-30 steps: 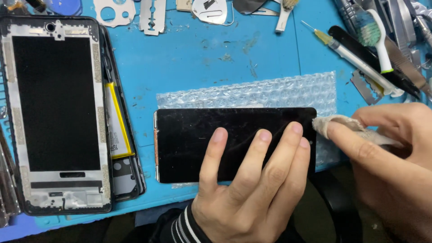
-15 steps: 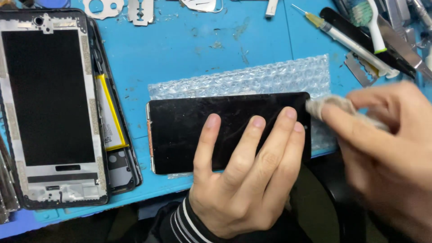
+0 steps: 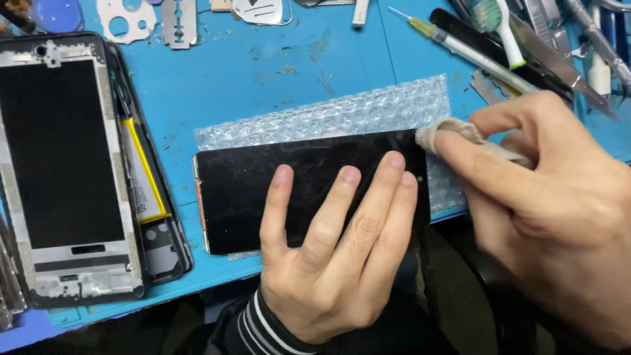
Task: Cleaning a mobile phone screen with a cloth.
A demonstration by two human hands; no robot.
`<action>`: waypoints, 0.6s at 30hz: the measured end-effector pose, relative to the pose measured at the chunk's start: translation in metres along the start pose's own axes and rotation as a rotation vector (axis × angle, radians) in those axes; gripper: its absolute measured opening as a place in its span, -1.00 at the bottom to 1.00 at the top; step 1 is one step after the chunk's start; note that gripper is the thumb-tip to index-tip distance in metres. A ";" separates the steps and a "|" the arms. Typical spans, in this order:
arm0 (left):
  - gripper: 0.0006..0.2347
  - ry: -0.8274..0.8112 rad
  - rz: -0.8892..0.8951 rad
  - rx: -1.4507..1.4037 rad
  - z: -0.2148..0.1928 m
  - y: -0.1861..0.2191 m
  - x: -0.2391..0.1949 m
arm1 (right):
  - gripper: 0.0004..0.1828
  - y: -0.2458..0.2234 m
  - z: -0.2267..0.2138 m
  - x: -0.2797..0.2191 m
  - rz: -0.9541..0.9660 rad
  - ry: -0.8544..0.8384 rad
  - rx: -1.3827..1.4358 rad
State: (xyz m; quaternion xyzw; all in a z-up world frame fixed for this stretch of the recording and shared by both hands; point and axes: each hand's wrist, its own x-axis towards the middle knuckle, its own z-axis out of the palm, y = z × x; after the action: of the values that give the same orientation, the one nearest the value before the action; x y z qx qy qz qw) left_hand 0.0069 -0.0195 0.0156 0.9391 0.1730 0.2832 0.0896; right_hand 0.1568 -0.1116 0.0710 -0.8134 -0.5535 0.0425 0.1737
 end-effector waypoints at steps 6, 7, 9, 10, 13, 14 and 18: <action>-0.83 0.019 0.004 0.002 0.002 0.000 -0.001 | -0.66 0.005 -0.002 -0.002 -0.041 -0.047 -0.122; -0.83 0.020 0.003 -0.002 0.001 0.000 0.000 | -0.66 0.004 -0.002 -0.007 -0.040 -0.048 -0.127; -0.81 0.009 0.028 0.021 -0.003 -0.004 0.000 | -0.65 -0.002 0.002 -0.015 0.049 -0.042 -0.010; -0.81 0.010 0.024 0.029 -0.003 -0.006 0.001 | -0.65 0.000 0.004 -0.014 0.041 -0.041 -0.007; -0.82 0.010 0.019 0.006 -0.001 -0.003 -0.001 | -0.67 0.008 0.006 -0.012 0.050 -0.064 -0.010; -0.82 0.005 0.019 0.007 0.000 -0.002 -0.002 | -0.65 0.011 0.004 -0.006 0.007 -0.016 -0.033; -0.79 -0.003 -0.011 -0.004 0.006 0.000 0.000 | -0.80 0.049 0.014 -0.046 0.022 0.204 0.086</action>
State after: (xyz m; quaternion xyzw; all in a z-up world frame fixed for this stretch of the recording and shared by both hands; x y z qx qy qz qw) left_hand 0.0103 -0.0203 0.0106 0.9384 0.1777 0.2814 0.0932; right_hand 0.1793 -0.1665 0.0365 -0.8114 -0.5216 -0.0146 0.2634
